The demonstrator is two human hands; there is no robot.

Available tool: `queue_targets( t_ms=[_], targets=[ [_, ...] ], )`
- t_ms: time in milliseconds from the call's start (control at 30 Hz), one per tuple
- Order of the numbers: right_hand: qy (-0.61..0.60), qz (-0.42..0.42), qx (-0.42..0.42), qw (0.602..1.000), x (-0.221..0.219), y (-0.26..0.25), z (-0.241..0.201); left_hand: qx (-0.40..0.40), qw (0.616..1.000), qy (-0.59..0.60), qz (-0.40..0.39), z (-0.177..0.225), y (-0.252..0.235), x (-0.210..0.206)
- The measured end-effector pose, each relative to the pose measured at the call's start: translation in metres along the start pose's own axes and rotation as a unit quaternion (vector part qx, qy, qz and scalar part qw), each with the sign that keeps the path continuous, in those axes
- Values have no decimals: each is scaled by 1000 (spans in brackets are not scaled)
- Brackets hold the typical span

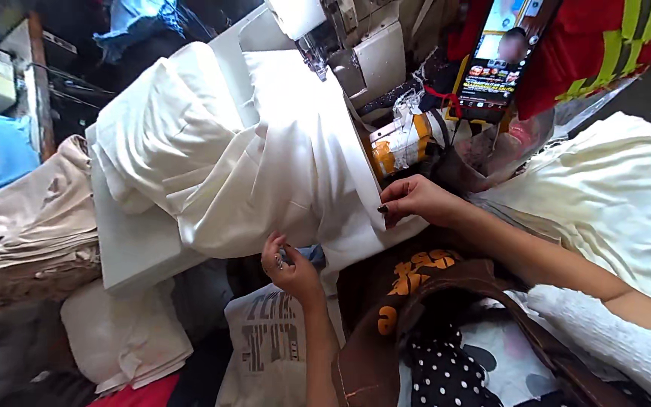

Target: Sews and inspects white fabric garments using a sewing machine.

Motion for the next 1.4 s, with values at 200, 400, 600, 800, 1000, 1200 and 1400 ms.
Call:
queue_targets(
  t_ms=[200, 400, 600, 800, 1000, 1200, 1400],
  targets=[
    [-5, 14, 30, 999, -4, 9, -6, -153, 967, 74, -189, 61, 24, -41],
    [20, 59, 55, 997, -6, 9, -10, -90, 932, 205, -284, 92, 32, -87],
    [40, 52, 41, 997, -11, 23, 3, -8, 902, 248, -352, 96, 41, -86],
    [72, 36, 51, 995, -24, 31, 4, 14, 909, 297, -293, 89, 39, -72],
    [106, 60, 78, 989, -17, 42, 2, 76, 887, 447, -84, 64, -22, 13],
    [91, 47, 58, 993, -29, 47, -8, -100, 933, 306, -161, 122, -18, 17],
    [91, 59, 61, 992, -21, 46, -1, 233, 896, 302, -225, 71, -3, -58]
  ],
)
Point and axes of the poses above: each hand's wrist, its own y-axis away from the middle knuckle, its own x-axis out of the back of the hand, z = x × y, the point moved 5 cm from there along -y, towards the middle knuckle, and after that the axes turned 11 degrees about -z, right-handed, at the moved point
